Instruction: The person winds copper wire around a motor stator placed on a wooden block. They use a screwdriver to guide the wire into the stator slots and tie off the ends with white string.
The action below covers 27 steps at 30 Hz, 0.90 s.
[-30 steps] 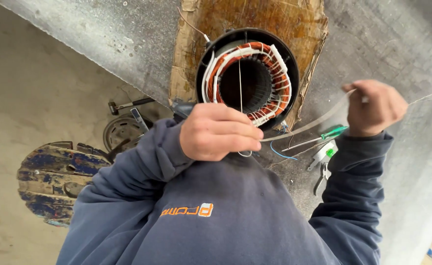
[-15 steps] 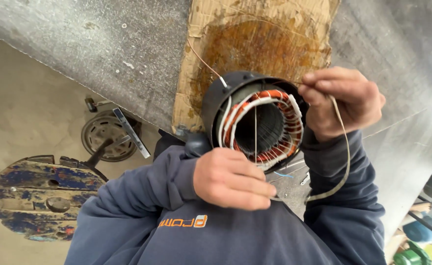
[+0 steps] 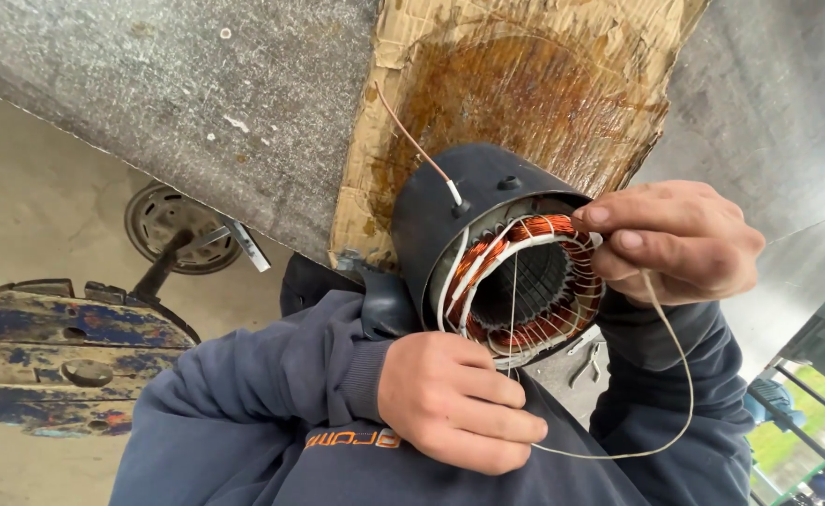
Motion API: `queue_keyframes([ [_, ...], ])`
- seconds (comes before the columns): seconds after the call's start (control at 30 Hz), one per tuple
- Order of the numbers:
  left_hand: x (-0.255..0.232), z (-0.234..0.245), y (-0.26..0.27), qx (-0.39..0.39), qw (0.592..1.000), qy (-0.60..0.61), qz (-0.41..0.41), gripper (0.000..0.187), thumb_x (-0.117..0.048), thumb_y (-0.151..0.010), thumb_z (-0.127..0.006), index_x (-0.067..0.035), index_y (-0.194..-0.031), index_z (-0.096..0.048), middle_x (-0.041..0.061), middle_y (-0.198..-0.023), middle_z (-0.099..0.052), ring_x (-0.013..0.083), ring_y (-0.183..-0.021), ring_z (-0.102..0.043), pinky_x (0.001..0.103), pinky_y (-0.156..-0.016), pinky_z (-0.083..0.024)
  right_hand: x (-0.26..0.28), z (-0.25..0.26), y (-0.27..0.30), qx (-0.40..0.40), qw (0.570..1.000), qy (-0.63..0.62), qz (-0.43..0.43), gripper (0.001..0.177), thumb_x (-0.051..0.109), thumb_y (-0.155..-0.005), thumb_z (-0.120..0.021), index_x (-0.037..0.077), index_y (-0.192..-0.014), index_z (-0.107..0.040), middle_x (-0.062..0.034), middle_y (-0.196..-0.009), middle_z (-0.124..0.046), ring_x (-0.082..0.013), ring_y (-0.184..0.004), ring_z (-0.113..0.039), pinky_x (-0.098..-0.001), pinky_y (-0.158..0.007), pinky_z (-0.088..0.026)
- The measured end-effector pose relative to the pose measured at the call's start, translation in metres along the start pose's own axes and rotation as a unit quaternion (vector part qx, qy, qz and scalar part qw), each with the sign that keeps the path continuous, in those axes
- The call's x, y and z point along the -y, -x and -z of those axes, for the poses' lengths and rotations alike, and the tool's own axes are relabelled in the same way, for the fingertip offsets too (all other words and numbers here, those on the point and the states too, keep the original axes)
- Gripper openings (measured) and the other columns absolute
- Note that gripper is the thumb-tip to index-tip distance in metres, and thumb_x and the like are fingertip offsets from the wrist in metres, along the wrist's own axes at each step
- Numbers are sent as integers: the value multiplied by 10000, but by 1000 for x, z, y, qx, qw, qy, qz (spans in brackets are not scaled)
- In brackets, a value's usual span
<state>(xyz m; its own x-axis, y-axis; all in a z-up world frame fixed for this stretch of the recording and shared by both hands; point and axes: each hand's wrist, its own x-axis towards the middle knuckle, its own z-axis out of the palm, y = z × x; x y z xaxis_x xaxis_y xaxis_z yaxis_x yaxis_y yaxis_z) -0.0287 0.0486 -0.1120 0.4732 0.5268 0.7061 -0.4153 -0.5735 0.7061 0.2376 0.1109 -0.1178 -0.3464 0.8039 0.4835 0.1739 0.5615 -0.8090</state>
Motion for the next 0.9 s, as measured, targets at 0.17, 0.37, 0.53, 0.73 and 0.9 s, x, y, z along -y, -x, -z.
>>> queue_keyframes([
  [0.17,-1,1,0,7,1000,-3,-3,59,-66,-1036,-668,-89,-1086,-686,64,-1253,-701,167,-990,-681,288,-695,-481,-4,5,2,25,1000,0,-2,172,22,-884,-792,-4,-992,-661,-157,-864,-727,-267,-766,-771,-376,-617,-652],
  [0.37,-1,0,-1,15,1000,-3,-14,68,-73,-1040,-662,-90,-1094,-698,69,-1248,-704,185,-1011,-693,296,-712,-503,0,1,-13,69,996,7,-53,133,22,-945,-766,-5,-1027,-665,-163,-893,-743,-229,-809,-780,-317,-646,-622],
  [0.53,1,-1,-7,29,999,7,-35,89,-60,-1034,-659,-87,-1098,-715,83,-1244,-709,205,-1022,-707,299,-762,-555,15,-6,-37,99,973,66,-199,134,46,-1067,-791,-11,-1073,-670,-124,-953,-749,-179,-876,-781,-263,-728,-639],
  [0.73,-12,17,-29,41,999,14,-21,52,-80,-1033,-723,-76,-1084,-733,88,-1198,-735,216,-1004,-722,315,-793,-595,61,1,-70,184,951,174,-177,271,114,-900,-851,-39,-1071,-706,-158,-939,-701,-266,-781,-712,-359,-661,-552],
  [0.9,-36,38,-53,26,983,-41,174,217,91,-938,-609,-56,-1065,-707,121,-1171,-739,285,-1085,-773,354,-914,-647,99,12,3,126,936,307,-114,198,76,-979,-777,84,-1159,-694,-66,-1063,-696,-248,-940,-706,-343,-803,-560],
])
